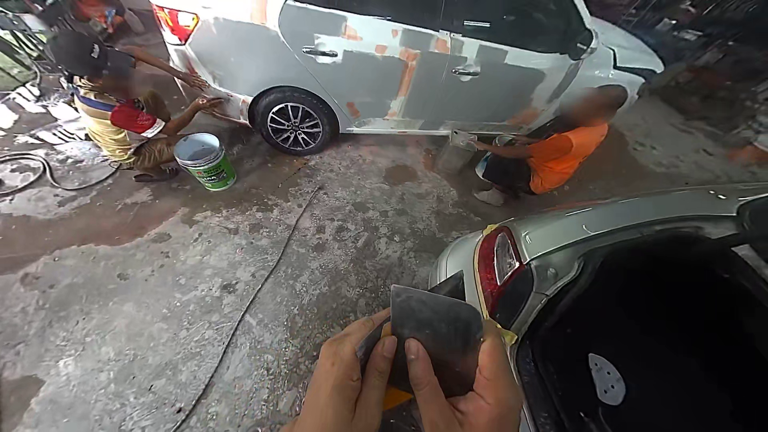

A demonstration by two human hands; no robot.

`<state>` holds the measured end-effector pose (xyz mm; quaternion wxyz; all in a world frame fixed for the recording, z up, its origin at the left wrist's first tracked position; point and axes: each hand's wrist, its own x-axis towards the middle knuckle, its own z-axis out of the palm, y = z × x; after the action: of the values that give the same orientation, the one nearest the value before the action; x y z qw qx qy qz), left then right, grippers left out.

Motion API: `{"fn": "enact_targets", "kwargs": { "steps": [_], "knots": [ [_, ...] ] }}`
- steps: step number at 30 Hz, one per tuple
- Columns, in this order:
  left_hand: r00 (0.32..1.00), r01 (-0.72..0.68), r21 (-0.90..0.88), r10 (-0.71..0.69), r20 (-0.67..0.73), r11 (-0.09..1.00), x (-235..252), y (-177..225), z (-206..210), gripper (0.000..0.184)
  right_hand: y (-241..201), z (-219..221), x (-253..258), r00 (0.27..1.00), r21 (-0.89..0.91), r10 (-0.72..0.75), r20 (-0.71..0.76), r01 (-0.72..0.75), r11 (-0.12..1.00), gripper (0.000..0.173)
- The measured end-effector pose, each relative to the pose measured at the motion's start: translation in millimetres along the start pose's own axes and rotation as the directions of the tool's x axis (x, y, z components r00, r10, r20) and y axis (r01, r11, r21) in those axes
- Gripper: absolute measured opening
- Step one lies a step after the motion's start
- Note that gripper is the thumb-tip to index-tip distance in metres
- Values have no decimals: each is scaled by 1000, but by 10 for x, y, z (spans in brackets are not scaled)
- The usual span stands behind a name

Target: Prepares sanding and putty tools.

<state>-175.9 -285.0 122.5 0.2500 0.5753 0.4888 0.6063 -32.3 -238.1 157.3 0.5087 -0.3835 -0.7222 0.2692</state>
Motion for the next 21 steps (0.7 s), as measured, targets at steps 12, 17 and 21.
{"fn": "enact_targets", "kwargs": {
  "steps": [12, 17, 21],
  "knots": [
    [996, -73, 7, 74, -42, 997, -77, 81, -222, 36, -163, 100, 7, 991, 29, -120, 67, 118, 993, 39],
    [996, -68, -4, 68, -59, 998, -131, 117, -253, 35, -202, 121, -13, 986, 35, -150, 74, 148, 988, 38],
    [994, -75, -21, 73, -80, 997, -173, 126, -252, 35, -231, 124, -37, 984, 33, -157, 79, 155, 987, 37]
  ]
}}
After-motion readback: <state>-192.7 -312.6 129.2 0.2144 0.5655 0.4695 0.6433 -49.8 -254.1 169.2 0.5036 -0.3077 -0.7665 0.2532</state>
